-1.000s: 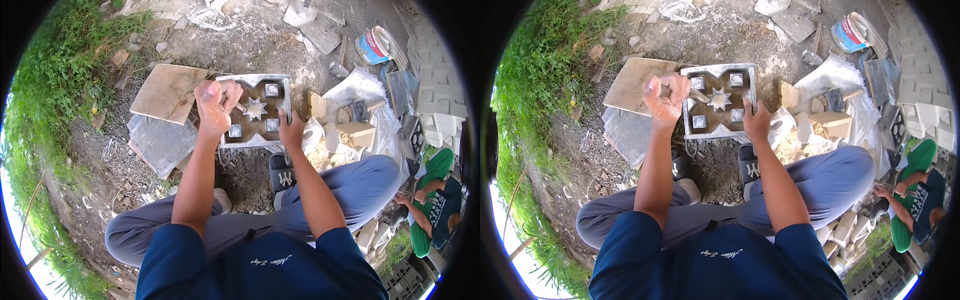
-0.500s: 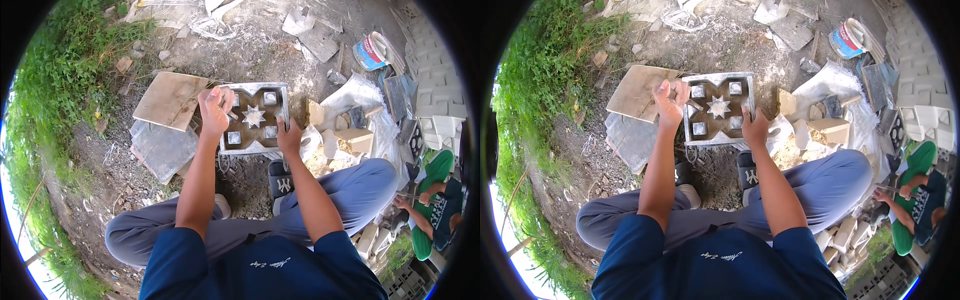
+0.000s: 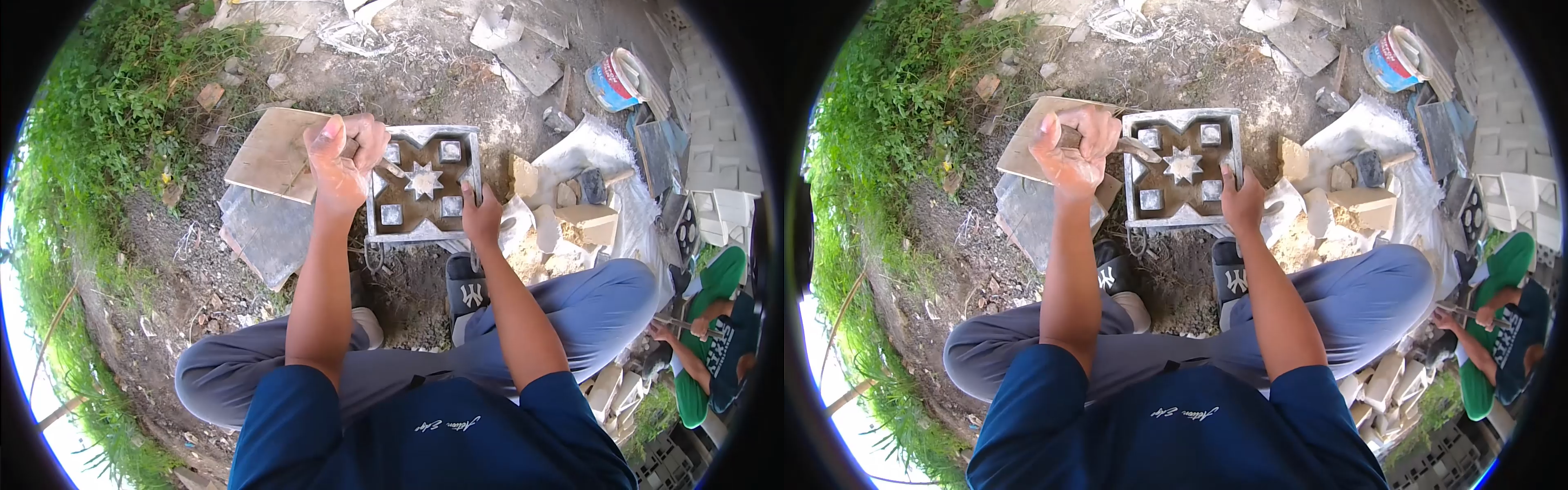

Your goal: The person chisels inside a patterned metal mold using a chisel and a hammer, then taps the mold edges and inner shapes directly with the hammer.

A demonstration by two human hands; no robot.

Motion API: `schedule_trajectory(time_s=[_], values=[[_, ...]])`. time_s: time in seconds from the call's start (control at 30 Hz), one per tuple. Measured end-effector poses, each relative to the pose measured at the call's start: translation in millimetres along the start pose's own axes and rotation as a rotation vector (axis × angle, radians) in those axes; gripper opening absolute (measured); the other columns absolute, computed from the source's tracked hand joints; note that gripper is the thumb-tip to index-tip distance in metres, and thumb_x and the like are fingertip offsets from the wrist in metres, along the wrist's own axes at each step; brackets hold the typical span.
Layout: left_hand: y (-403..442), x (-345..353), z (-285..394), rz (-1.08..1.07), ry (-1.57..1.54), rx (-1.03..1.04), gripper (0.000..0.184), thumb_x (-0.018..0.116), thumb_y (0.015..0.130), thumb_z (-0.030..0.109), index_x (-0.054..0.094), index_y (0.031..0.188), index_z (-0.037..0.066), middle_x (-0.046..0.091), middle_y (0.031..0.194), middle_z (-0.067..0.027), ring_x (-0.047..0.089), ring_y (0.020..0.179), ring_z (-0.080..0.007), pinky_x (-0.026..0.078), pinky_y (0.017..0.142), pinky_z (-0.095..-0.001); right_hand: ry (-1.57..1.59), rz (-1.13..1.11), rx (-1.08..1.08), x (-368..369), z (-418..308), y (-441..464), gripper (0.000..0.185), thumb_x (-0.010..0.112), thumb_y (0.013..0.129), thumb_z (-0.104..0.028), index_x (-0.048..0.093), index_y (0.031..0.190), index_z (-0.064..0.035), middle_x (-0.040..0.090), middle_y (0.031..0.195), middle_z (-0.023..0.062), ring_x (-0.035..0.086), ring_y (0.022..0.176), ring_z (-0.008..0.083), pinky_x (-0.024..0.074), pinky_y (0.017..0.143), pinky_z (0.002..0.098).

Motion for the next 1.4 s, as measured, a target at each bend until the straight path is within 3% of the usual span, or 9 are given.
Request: schedule_trajectory(time_s=[0.07,0.33,0.43,0.67,0.8,0.9,1.23,1.33,1.4], values=[[0.4,8.1,13.4,-0.066,0.103,0.103,0.068,0.047,0.104,0.052,0.031,0.056,0.007,0.032,0.053,0.0002,0.029,0.049,-0.0117,0.019,0.05,-0.0315,0.002,-0.019,-0.002,2.1,-1.4,4.0,0.05,0.064,0.101,-0.047,0.069,0.103,0.0028,0.071,0.096,0.0278,0.066,0.096,0.0496,0.0502,0.087,0.0533],[-4.9,-23.7,-52.2,-0.019,0.083,-0.038,0.068,0.042,0.102,0.06,0.035,0.056,0.01,0.032,0.053,0.0007,0.025,0.049,-0.0121,0.02,0.05,-0.0305,0.022,-0.023,0.018,-0.7,-6.1,2.9,0.051,0.063,0.101,-0.048,0.068,0.102,0.0029,0.071,0.095,0.0281,0.066,0.096,0.0498,0.0496,0.086,0.0536],[-4.2,-34.7,-64.5,0.115,0.07,-0.009,0.067,0.049,0.103,0.054,0.027,0.059,0.009,0.031,0.053,0.0006,0.027,0.048,-0.01,0.019,0.049,-0.0308,0.016,0.0,-0.007,0.7,-6.4,6.2,0.052,0.063,0.101,-0.048,0.068,0.102,0.0033,0.07,0.096,0.0284,0.065,0.097,0.0503,0.0493,0.086,0.0536],[-13.4,-42.2,-62.0,0.06,-0.016,0.04,0.068,0.05,0.103,0.056,0.03,0.058,0.009,0.031,0.053,0.0009,0.028,0.048,-0.0104,0.019,0.049,-0.0306,0.014,0.005,-0.03,0.1,-5.9,3.5,0.053,0.063,0.101,-0.049,0.065,0.098,0.004,0.069,0.094,0.0289,0.064,0.094,0.0517,0.0486,0.085,0.054],[-17.5,-57.0,-59.2,0.127,-0.038,-0.005,0.068,0.04,0.102,0.062,0.038,0.056,0.012,0.033,0.052,0.001,0.027,0.049,-0.0121,0.021,0.053,-0.0314,-0.004,0.023,-0.031,2.1,-2.8,4.3,0.051,0.064,0.101,-0.047,0.066,0.1,0.004,0.07,0.094,0.029,0.064,0.094,0.0517,0.0491,0.083,0.0537],[-16.8,-20.2,-32.6,-0.034,0.062,0.056,0.067,0.041,0.101,0.061,0.039,0.056,0.011,0.034,0.052,0.0006,0.03,0.05,-0.0132,0.024,0.053,-0.0308,0.043,-0.025,0.014,1.2,-3.3,2.1,0.051,0.064,0.101,-0.047,0.066,0.102,0.0035,0.07,0.095,0.029,0.064,0.096,0.0514,0.0494,0.083,0.0538],[-4.2,-21.4,-41.9,-0.106,0.081,-0.061,0.07,0.039,0.104,0.06,0.031,0.056,0.009,0.032,0.052,0.0006,0.028,0.048,-0.0113,0.019,0.049,-0.0315,0.026,-0.032,0.016,3.0,-0.3,2.9,0.051,0.063,0.101,-0.049,0.068,0.1,0.002,0.071,0.095,0.0278,0.066,0.097,0.0498,0.0495,0.086,0.0539],[-0.8,-31.8,-64.2,-0.02,0.122,-0.106,0.068,0.032,0.108,0.055,0.033,0.058,0.009,0.033,0.054,0.0007,0.029,0.048,-0.0113,0.022,0.05,-0.0308,0.02,0.006,-0.013,-0.6,-6.1,3.0,0.051,0.063,0.101,-0.048,0.068,0.1,0.0021,0.071,0.095,0.0278,0.066,0.096,0.0499,0.0495,0.086,0.0538],[-0.7,-28.3,-63.0,0.219,0.299,-0.094,0.066,0.031,0.109,0.053,0.033,0.06,0.009,0.033,0.055,0.0003,0.029,0.048,-0.0116,0.024,0.049,-0.0308,0.002,0.013,-0.048,-2.5,-6.6,-2.5,0.05,0.063,0.101,-0.047,0.068,0.1,0.0022,0.071,0.095,0.028,0.066,0.096,0.05,0.0497,0.085,0.0537]])
Point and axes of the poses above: each hand's wrist, its own y-axis towards the middle knuckle, its own x-axis out of the palm, z = x × y, the point moved 10 cm from there along y, towards the middle knuckle
